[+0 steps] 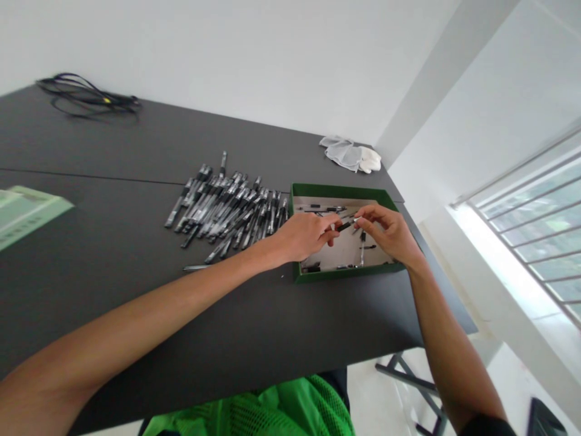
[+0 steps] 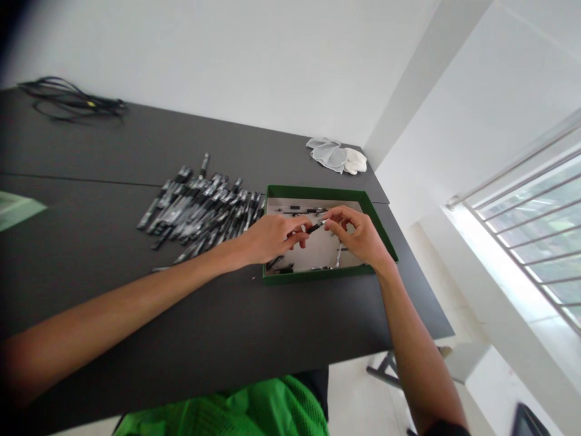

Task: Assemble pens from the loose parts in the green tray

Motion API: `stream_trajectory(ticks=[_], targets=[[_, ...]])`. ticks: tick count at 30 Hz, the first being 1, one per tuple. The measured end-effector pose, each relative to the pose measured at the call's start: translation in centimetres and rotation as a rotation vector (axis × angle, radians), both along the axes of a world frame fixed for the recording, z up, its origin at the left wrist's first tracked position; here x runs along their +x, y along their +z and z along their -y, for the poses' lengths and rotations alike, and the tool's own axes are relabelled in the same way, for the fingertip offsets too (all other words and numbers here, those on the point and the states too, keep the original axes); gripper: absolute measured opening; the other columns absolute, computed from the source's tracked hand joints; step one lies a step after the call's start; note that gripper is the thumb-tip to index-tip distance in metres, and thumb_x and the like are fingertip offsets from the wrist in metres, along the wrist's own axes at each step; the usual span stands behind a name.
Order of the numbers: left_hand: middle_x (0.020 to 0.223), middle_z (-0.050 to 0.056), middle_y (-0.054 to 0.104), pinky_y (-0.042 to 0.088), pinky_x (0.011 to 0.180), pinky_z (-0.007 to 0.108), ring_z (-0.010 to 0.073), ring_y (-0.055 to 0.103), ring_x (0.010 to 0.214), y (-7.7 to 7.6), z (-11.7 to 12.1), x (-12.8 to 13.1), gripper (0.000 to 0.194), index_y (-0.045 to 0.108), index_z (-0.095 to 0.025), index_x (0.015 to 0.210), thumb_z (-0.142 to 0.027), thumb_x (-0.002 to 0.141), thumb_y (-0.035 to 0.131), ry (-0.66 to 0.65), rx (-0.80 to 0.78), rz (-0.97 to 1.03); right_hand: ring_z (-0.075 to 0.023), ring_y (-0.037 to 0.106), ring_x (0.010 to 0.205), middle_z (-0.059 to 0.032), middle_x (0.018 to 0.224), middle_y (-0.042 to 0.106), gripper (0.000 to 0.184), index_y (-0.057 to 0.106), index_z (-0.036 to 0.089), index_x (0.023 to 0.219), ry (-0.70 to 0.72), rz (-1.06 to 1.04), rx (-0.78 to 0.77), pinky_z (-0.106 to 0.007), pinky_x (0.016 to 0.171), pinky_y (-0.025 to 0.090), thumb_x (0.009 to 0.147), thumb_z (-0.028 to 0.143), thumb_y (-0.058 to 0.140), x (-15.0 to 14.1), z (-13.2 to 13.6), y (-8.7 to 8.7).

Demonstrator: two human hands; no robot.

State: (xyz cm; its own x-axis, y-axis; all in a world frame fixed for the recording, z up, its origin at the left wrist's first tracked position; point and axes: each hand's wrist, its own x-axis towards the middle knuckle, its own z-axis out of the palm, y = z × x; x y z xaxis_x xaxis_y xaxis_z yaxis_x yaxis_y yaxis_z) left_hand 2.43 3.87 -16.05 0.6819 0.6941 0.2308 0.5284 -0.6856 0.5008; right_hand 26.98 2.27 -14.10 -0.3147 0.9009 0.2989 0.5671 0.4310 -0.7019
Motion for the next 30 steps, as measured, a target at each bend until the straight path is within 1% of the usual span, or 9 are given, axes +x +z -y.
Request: stream_trajectory(ticks=[5,11,15,17,19,21,24,27,30], targets=[[0.081,0.001,0.078,0.043,0.068,0.025,0.016,0.071,0.066,-0.1,0.0,0.0,0.024,0.068,-0.02,0.115,-0.033,0.103,0.052,-0.025,-0.009,0.021,-0.0179,0.062,0.075,-0.0031,0.084,0.072,0.027,0.072,0.022,0.097,0.017,0.208,0.048,-0.031,0.071,0.045,0.095,0.048,0.065,0.5,0.3,1.2],[0.083,0.001,0.078,0.044,0.069,0.025,0.0173,0.073,0.072,-0.1,-0.1,-0.1,0.024,0.069,-0.021,0.115,-0.033,0.103,0.053,-0.035,-0.025,0.039,-0.0178,0.061,0.075,-0.0015,0.079,0.07,0.025,0.068,0.022,0.092,0.049,0.255,0.059,-0.03,0.071,0.044,0.097,0.045,0.061,-0.1,0.5,1.3],[0.084,0.001,0.079,0.045,0.068,0.026,0.0177,0.073,0.072,-0.1,-0.1,-0.1,0.024,0.069,-0.022,0.115,-0.034,0.103,0.053,-0.036,-0.025,0.031,-0.0183,0.061,0.074,-0.0033,0.075,0.068,0.044,0.063,0.021,0.075,0.071,0.311,0.053,-0.031,0.075,0.045,0.105,0.047,0.045,-0.6,0.9,1.5],[0.084,0.002,0.079,0.044,0.066,0.026,0.0171,0.072,0.069,-0.1,0.0,-0.1,0.024,0.069,-0.021,0.115,-0.034,0.103,0.053,-0.028,-0.015,0.032,-0.0182,0.061,0.072,-0.0039,0.073,0.067,0.052,0.062,0.021,0.073,0.074,0.323,0.041,-0.032,0.074,0.044,0.108,0.047,0.034,-0.7,1.1,1.7],[0.084,0.002,0.079,0.044,0.067,0.025,0.017,0.072,0.07,-0.1,0.0,-0.1,0.024,0.069,-0.021,0.115,-0.033,0.103,0.053,-0.029,-0.013,0.039,-0.0183,0.06,0.072,-0.0033,0.076,0.066,0.047,0.064,0.02,0.082,0.078,0.311,0.033,-0.031,0.071,0.043,0.108,0.047,0.035,-0.6,1.2,1.9],[0.085,0.001,0.079,0.045,0.069,0.025,0.0171,0.073,0.072,0.0,0.0,-0.1,0.023,0.069,-0.022,0.116,-0.032,0.103,0.053,-0.034,-0.018,0.042,-0.0189,0.06,0.074,-0.003,0.081,0.066,0.035,0.064,0.02,0.091,0.102,0.299,0.05,-0.03,0.07,0.043,0.104,0.047,0.045,-0.6,1.2,1.9],[0.085,0.001,0.079,0.045,0.07,0.025,0.0173,0.073,0.073,0.0,0.0,-0.1,0.022,0.069,-0.022,0.116,-0.032,0.103,0.054,-0.036,-0.022,0.042,-0.0192,0.059,0.075,-0.003,0.081,0.064,0.027,0.062,0.021,0.089,0.119,0.315,0.098,-0.03,0.07,0.043,0.101,0.043,0.052,-0.5,1.0,1.7],[0.084,0.001,0.079,0.044,0.068,0.025,0.0172,0.073,0.071,-0.1,0.0,-0.1,0.022,0.069,-0.022,0.115,-0.033,0.102,0.055,-0.039,-0.014,0.045,-0.0182,0.056,0.069,-0.0021,0.071,0.06,0.037,0.058,0.021,0.074,0.101,0.349,0.112,-0.031,0.069,0.042,0.103,0.043,0.047,-0.6,0.8,1.3],[0.084,0.001,0.079,0.044,0.068,0.025,0.0172,0.073,0.072,-0.1,0.0,-0.1,0.022,0.069,-0.022,0.114,-0.033,0.102,0.054,-0.046,-0.02,0.05,-0.0154,0.05,0.057,-0.0003,0.058,0.053,0.053,0.05,0.022,0.062,0.061,0.351,0.055,-0.031,0.066,0.039,0.107,0.046,0.037,-0.6,0.8,1.2]])
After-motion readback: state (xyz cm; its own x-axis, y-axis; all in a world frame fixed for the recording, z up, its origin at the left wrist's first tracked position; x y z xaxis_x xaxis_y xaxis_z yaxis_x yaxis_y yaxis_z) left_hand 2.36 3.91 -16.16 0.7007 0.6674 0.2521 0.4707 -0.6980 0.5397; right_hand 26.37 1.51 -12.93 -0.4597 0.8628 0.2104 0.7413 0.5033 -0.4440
